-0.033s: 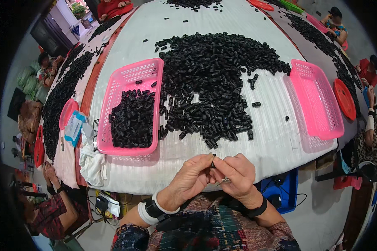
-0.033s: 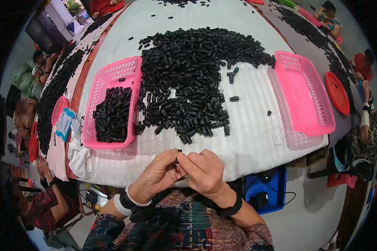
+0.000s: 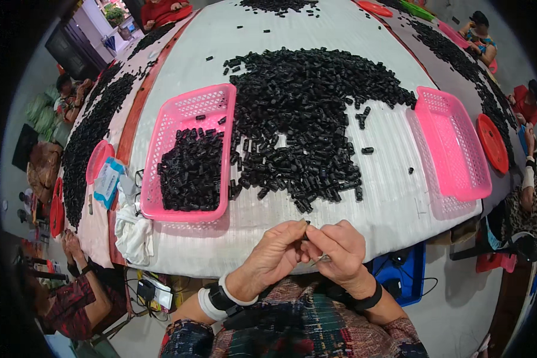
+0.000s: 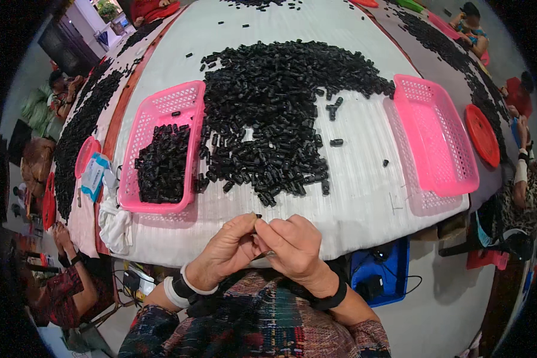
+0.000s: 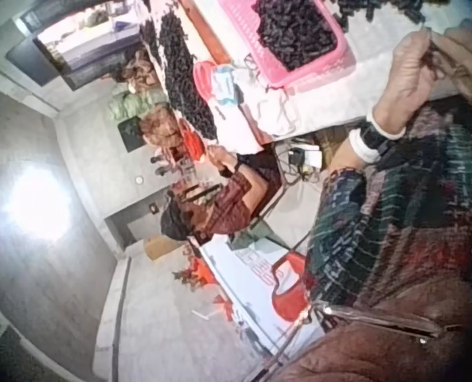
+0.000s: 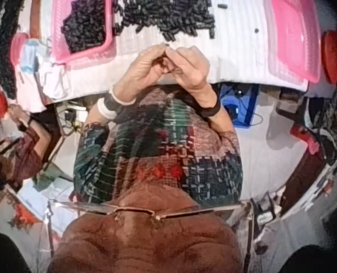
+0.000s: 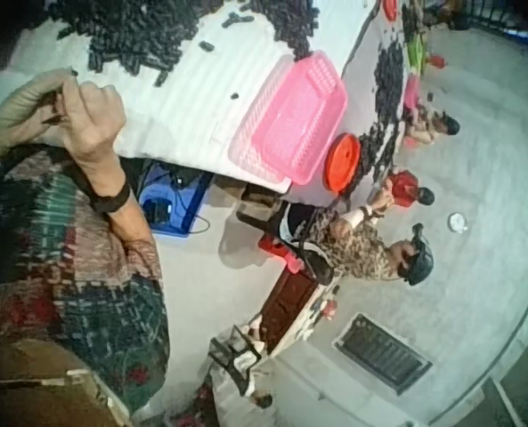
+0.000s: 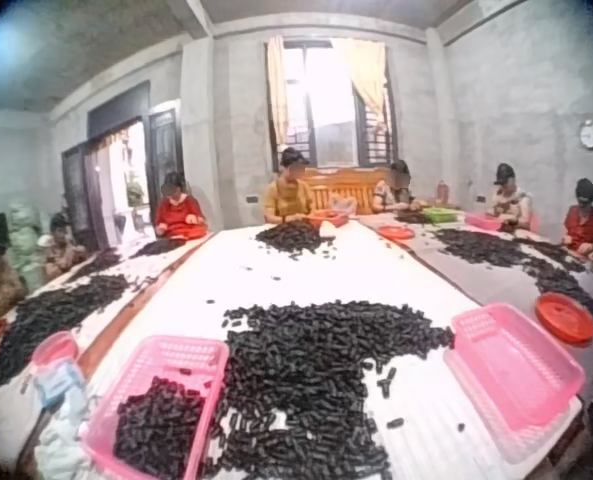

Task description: Manually assembling or checking small black shoe components at a production table.

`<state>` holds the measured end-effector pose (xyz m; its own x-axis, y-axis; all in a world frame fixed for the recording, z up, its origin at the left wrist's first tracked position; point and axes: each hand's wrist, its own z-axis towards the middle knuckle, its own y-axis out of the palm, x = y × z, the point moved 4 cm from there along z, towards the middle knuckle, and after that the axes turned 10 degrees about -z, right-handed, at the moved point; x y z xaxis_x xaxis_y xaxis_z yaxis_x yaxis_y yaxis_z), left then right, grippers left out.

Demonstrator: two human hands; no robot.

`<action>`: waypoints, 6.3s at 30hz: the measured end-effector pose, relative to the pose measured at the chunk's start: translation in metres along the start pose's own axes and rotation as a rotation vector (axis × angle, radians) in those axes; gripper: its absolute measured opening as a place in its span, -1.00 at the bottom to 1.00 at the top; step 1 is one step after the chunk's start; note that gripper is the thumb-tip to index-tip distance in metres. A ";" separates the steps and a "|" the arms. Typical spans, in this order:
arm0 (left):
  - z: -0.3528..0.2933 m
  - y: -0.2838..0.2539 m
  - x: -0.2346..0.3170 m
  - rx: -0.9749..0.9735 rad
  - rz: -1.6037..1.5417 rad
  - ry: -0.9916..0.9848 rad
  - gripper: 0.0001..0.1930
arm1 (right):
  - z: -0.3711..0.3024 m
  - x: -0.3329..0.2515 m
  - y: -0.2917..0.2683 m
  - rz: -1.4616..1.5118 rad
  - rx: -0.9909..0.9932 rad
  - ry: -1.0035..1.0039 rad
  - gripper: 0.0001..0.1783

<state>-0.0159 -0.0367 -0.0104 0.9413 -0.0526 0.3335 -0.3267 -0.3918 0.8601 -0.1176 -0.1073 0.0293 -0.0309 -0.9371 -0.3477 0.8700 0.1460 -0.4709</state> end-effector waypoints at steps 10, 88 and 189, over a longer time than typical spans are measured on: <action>0.000 -0.005 -0.002 0.018 -0.032 -0.006 -0.81 | 0.003 -0.001 -0.004 0.082 -0.050 0.099 -0.61; 0.008 -0.019 0.037 0.089 0.214 -0.010 -0.78 | 0.008 0.009 0.019 -0.266 -0.257 0.112 -0.67; 0.007 -0.005 0.013 0.140 -0.085 -0.054 -0.78 | 0.002 0.001 0.009 -0.004 -0.079 0.066 -0.51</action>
<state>-0.0017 -0.0415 -0.0129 0.9694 -0.0617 0.2377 -0.2344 -0.5212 0.8206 -0.1089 -0.1074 0.0260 -0.0691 -0.9152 -0.3970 0.8281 0.1693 -0.5344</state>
